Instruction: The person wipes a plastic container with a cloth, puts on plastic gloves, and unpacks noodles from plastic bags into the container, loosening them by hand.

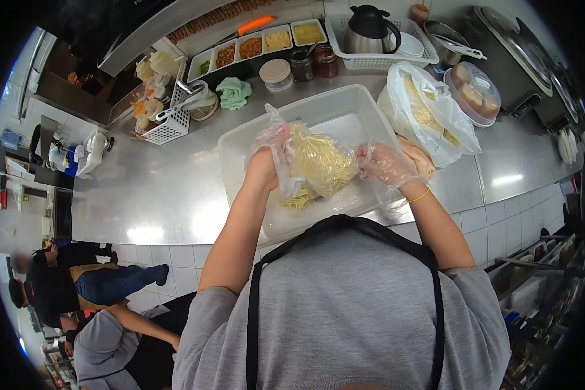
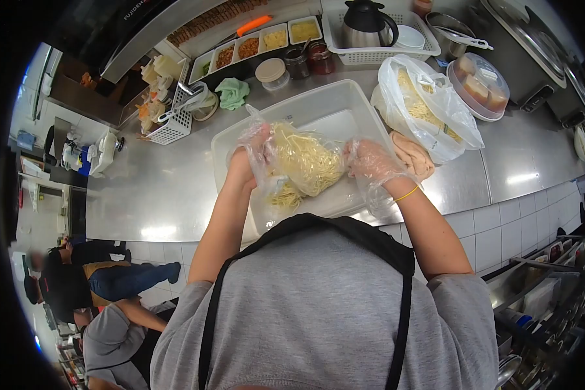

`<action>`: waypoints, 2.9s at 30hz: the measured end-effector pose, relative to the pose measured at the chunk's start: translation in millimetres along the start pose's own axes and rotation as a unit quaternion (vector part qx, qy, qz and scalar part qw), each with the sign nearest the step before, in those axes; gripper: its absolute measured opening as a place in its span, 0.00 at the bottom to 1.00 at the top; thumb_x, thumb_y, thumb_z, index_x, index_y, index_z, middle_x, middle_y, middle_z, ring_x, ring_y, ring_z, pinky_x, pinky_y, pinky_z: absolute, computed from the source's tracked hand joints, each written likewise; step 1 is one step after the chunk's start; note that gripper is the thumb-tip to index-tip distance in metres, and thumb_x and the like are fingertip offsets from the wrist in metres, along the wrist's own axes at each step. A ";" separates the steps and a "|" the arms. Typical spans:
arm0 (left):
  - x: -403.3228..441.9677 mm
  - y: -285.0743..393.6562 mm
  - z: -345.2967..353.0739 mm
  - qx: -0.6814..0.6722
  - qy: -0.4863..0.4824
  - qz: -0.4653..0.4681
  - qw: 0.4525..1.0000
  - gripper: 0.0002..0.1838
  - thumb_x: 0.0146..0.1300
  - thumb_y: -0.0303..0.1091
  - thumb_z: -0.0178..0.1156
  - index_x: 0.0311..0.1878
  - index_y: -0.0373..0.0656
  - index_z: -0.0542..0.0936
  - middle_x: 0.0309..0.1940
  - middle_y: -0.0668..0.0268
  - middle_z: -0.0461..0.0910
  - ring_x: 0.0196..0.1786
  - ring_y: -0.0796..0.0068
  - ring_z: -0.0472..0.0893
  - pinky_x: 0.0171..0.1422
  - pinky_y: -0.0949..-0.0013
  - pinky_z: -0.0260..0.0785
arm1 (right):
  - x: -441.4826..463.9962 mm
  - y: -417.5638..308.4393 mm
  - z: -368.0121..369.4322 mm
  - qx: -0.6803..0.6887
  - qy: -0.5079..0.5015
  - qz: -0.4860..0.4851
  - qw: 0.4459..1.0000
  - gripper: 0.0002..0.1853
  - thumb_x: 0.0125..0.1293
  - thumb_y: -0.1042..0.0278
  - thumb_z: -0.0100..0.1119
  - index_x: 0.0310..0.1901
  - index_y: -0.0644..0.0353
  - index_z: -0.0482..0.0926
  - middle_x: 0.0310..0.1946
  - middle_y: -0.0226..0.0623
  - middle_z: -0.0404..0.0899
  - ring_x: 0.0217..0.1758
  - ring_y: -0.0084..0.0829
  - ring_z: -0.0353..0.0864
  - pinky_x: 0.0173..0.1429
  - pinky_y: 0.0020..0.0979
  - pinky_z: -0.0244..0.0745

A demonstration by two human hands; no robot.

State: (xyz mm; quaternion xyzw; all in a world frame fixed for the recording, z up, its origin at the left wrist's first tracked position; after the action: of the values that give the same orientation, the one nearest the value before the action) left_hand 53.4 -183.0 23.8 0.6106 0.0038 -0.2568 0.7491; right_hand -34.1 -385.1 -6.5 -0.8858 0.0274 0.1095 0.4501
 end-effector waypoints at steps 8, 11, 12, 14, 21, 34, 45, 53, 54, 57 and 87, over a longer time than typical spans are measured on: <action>-18.7 51.0 12.8 0.465 -0.026 0.218 0.858 0.25 0.56 0.41 0.60 0.55 0.41 0.68 0.50 0.61 0.71 0.50 0.67 0.72 0.53 0.67 0.66 | -20.6 -52.3 -83.8 0.267 0.203 -0.017 0.942 0.12 0.62 0.58 0.49 0.35 0.59 0.73 0.24 0.29 0.72 0.28 0.18 0.72 0.35 0.24 0.69; -27.5 46.1 -11.5 0.682 0.035 0.245 0.689 0.32 0.52 0.39 0.62 0.59 0.40 0.64 0.57 0.54 0.67 0.59 0.57 0.67 0.62 0.61 0.59 | -31.5 -73.2 -123.1 0.298 0.235 -0.067 0.923 0.13 0.63 0.56 0.48 0.37 0.57 0.74 0.25 0.26 0.71 0.28 0.17 0.70 0.34 0.21 0.68; -23.7 40.0 -30.1 0.680 0.058 0.210 0.701 0.33 0.52 0.39 0.63 0.60 0.40 0.64 0.58 0.51 0.65 0.60 0.55 0.65 0.64 0.60 0.58 | -36.9 -77.0 -132.4 0.284 0.260 -0.082 0.919 0.12 0.63 0.56 0.48 0.38 0.56 0.74 0.25 0.26 0.71 0.28 0.17 0.70 0.34 0.20 0.68; -14.5 35.7 -45.8 0.676 0.074 0.178 0.711 0.34 0.51 0.39 0.63 0.61 0.41 0.63 0.59 0.49 0.63 0.62 0.53 0.63 0.65 0.59 0.57 | -35.9 -75.2 -122.2 0.277 0.216 -0.077 0.933 0.12 0.63 0.57 0.48 0.40 0.55 0.74 0.25 0.25 0.71 0.28 0.17 0.70 0.34 0.21 0.68; 34.8 38.5 -73.1 0.595 0.120 0.230 0.761 0.35 0.49 0.39 0.63 0.60 0.38 0.64 0.57 0.53 0.66 0.62 0.54 0.63 0.66 0.61 0.57 | -22.2 -39.3 -8.0 0.214 -0.030 -0.069 0.974 0.10 0.64 0.59 0.48 0.38 0.57 0.72 0.26 0.26 0.70 0.27 0.18 0.69 0.34 0.22 0.68; 13.3 57.9 22.2 0.411 -0.080 0.339 0.842 0.50 0.42 0.42 0.71 0.66 0.43 0.52 0.64 0.55 0.53 0.63 0.56 0.62 0.65 0.60 0.57 | -43.0 -108.7 -93.7 0.199 0.115 -0.235 0.945 0.08 0.61 0.63 0.54 0.30 0.58 0.71 0.36 0.32 0.74 0.42 0.25 0.71 0.47 0.26 0.69; -16.3 42.9 87.1 0.385 -0.077 0.431 0.812 0.19 0.42 0.21 0.59 0.42 0.42 0.74 0.40 0.59 0.73 0.46 0.62 0.73 0.52 0.67 0.66 | -15.0 -79.6 -47.7 0.417 0.044 -0.145 0.896 0.11 0.54 0.70 0.59 0.37 0.56 0.68 0.40 0.34 0.72 0.41 0.19 0.71 0.46 0.24 0.69; -54.4 56.6 93.6 0.324 -0.113 0.508 0.790 0.14 0.41 0.23 0.64 0.34 0.44 0.76 0.35 0.65 0.74 0.33 0.69 0.73 0.41 0.67 0.68 | -21.0 -95.1 -23.8 0.197 0.078 -0.263 0.941 0.24 0.54 0.77 0.54 0.55 0.60 0.65 0.38 0.28 0.70 0.33 0.16 0.69 0.37 0.22 0.69; -41.1 48.2 76.8 0.348 -0.047 0.429 0.832 0.23 0.39 0.25 0.67 0.43 0.45 0.74 0.42 0.65 0.73 0.34 0.70 0.73 0.42 0.68 0.68 | -16.8 -86.3 -23.8 0.201 0.076 -0.215 0.953 0.23 0.55 0.76 0.53 0.55 0.60 0.65 0.38 0.28 0.71 0.32 0.17 0.70 0.37 0.21 0.70; -25.9 44.3 26.4 0.291 0.049 0.404 0.866 0.33 0.39 0.25 0.69 0.53 0.44 0.69 0.47 0.65 0.70 0.38 0.73 0.72 0.45 0.70 0.67 | -17.1 -65.0 -34.6 0.238 0.103 -0.161 0.952 0.18 0.56 0.73 0.53 0.50 0.60 0.68 0.36 0.30 0.73 0.33 0.20 0.72 0.39 0.23 0.71; -19.3 -2.3 33.4 0.646 -0.091 0.326 0.684 0.37 0.36 0.47 0.71 0.53 0.48 0.72 0.56 0.57 0.66 0.60 0.57 0.64 0.65 0.55 0.51 | -7.8 -44.2 -59.4 -0.194 0.284 -0.157 0.926 0.24 0.54 0.72 0.55 0.54 0.66 0.66 0.42 0.51 0.75 0.44 0.45 0.76 0.52 0.33 0.71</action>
State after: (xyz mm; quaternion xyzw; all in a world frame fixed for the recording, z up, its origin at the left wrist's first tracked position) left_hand 25.4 -206.6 36.3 0.8796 -0.4305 0.0106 0.2023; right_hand -25.2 -407.0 64.0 -0.9427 -0.0073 -0.2152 0.2547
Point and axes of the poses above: each hand's wrist, its own x-axis towards the middle knuckle, its own z-axis out of the palm, y = z × x, the point moved 9 cm from there along x, towards the middle knuckle
